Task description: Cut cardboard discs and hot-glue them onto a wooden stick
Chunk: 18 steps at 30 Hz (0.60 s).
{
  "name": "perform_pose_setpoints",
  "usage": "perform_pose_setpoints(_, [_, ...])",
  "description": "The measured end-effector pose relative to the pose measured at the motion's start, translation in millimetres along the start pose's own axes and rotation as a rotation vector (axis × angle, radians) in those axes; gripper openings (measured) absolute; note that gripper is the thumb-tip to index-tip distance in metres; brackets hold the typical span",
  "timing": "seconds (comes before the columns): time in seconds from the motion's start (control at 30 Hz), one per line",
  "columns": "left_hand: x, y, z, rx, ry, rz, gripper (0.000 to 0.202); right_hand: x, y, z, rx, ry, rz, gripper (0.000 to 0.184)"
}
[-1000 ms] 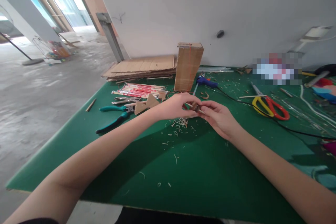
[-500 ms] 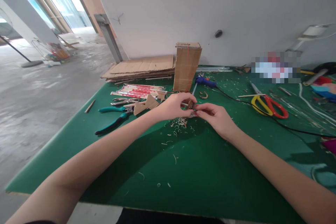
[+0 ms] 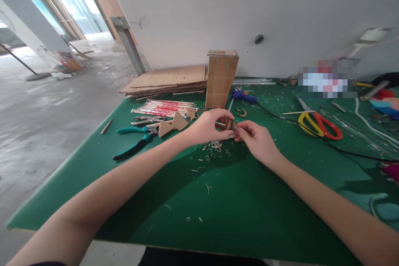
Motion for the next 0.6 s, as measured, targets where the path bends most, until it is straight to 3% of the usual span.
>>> perform_pose_setpoints(0.6, [-7.2,0.0,-1.8,0.007,-0.071,0.055,0.032,3.3,-1.6,-0.6,0.016,0.016,-0.045,0.013])
Point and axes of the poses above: each hand's wrist, its own z-axis towards the middle knuckle, its own y-axis out of the back of the hand, x = y × z, the point moved 10 cm from there along z, towards the middle knuckle, and after that the axes turned 6 degrees about y, right-handed, at the moved point
